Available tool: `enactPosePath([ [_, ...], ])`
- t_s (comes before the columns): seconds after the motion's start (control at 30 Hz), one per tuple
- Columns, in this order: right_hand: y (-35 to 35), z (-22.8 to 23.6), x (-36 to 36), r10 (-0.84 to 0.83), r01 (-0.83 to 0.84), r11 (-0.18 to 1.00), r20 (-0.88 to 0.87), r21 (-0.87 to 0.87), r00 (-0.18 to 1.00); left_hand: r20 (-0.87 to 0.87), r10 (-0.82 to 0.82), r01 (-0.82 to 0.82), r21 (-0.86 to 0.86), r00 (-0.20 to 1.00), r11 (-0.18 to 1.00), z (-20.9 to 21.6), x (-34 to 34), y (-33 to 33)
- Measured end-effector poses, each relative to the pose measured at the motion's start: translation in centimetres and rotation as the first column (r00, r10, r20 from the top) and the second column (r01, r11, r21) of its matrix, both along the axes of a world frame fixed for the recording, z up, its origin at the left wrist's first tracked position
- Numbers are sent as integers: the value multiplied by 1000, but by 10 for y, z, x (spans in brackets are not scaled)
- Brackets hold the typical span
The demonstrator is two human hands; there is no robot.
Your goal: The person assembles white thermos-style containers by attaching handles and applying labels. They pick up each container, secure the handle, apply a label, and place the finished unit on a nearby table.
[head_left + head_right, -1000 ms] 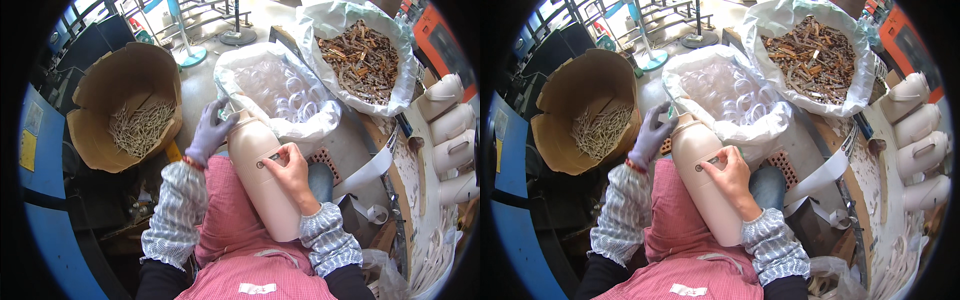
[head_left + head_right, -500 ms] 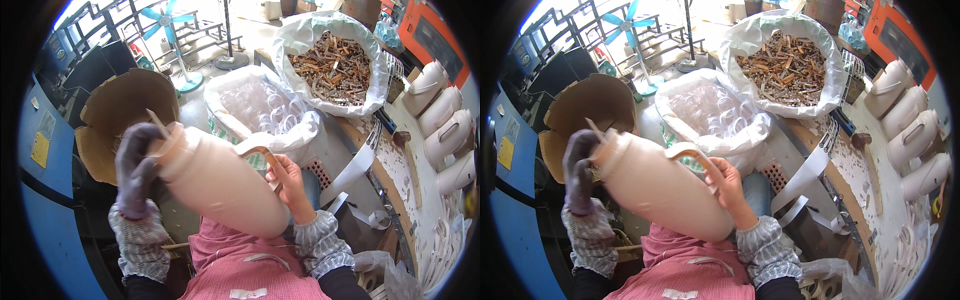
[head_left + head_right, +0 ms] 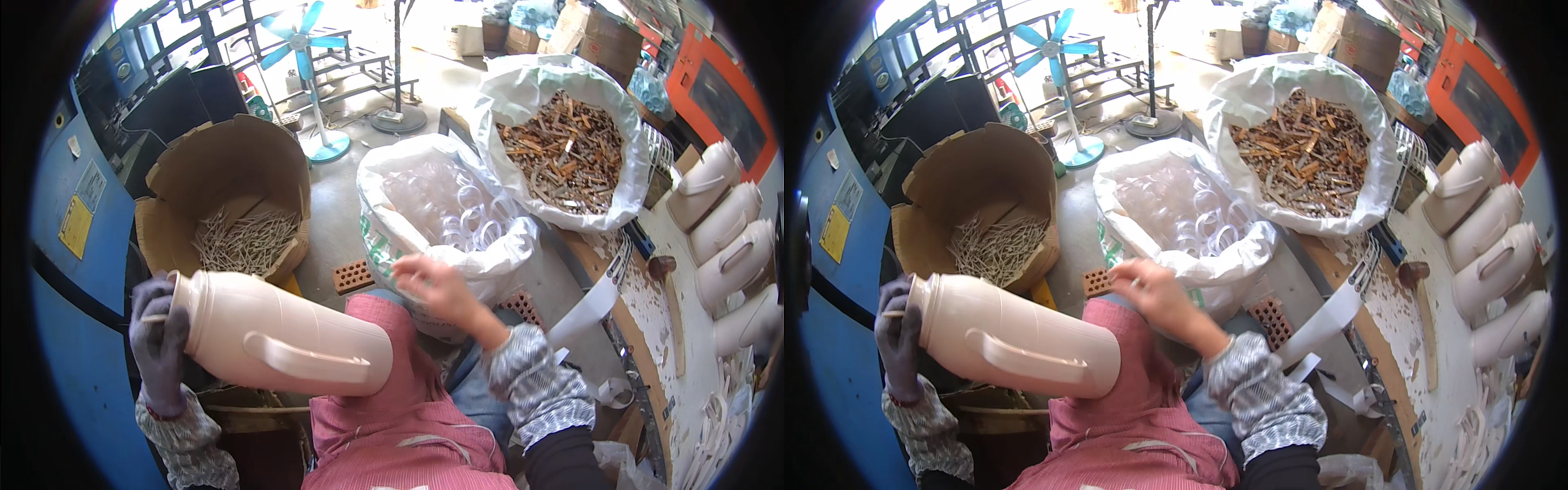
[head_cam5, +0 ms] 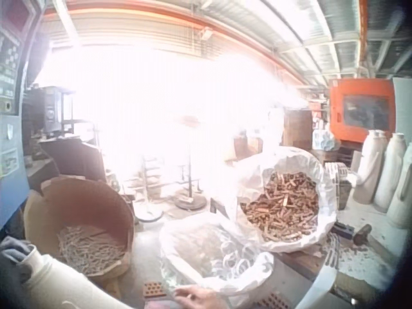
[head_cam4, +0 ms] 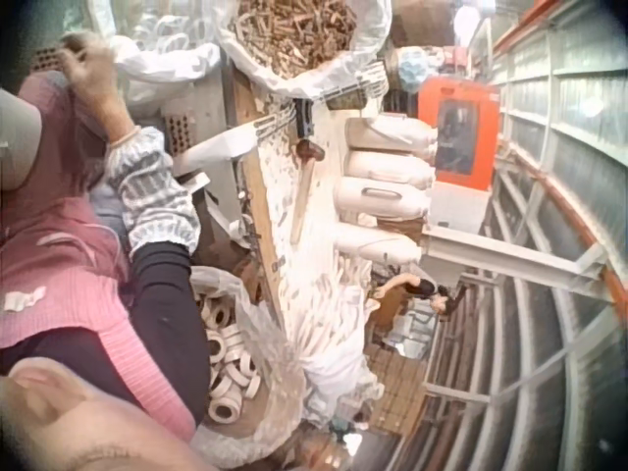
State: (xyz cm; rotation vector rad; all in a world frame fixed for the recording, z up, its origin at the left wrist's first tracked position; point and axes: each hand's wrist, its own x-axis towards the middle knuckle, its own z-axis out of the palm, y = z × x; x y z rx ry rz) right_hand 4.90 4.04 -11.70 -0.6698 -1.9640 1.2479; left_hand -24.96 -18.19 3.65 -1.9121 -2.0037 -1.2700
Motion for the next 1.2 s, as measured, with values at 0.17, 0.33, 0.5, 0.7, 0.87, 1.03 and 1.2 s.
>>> enactPosePath([
  [0.17,144,-55,-21,-373,314,903,176,292,911,133,-23,28,-36,991,999,-17,-6,-22],
  [0.33,203,-64,-63,-560,270,654,213,707,801,49,-52,56,-86,997,995,-6,-10,-8],
  [0.5,209,-55,-42,-491,-23,753,585,658,646,238,28,-84,228,971,970,17,-31,40],
  [0.7,165,-11,32,-251,-63,914,683,400,686,-754,264,120,412,602,903,32,-35,78],
  [0.87,167,-5,90,-313,194,945,553,263,772,-441,-133,394,576,887,716,50,-9,91],
  [1.03,145,-2,95,-367,390,921,308,-15,878,-393,-644,751,423,657,508,24,85,127],
  [1.2,82,38,122,-407,407,913,-12,-41,913,-87,-570,554,390,817,735,-23,173,141],
])
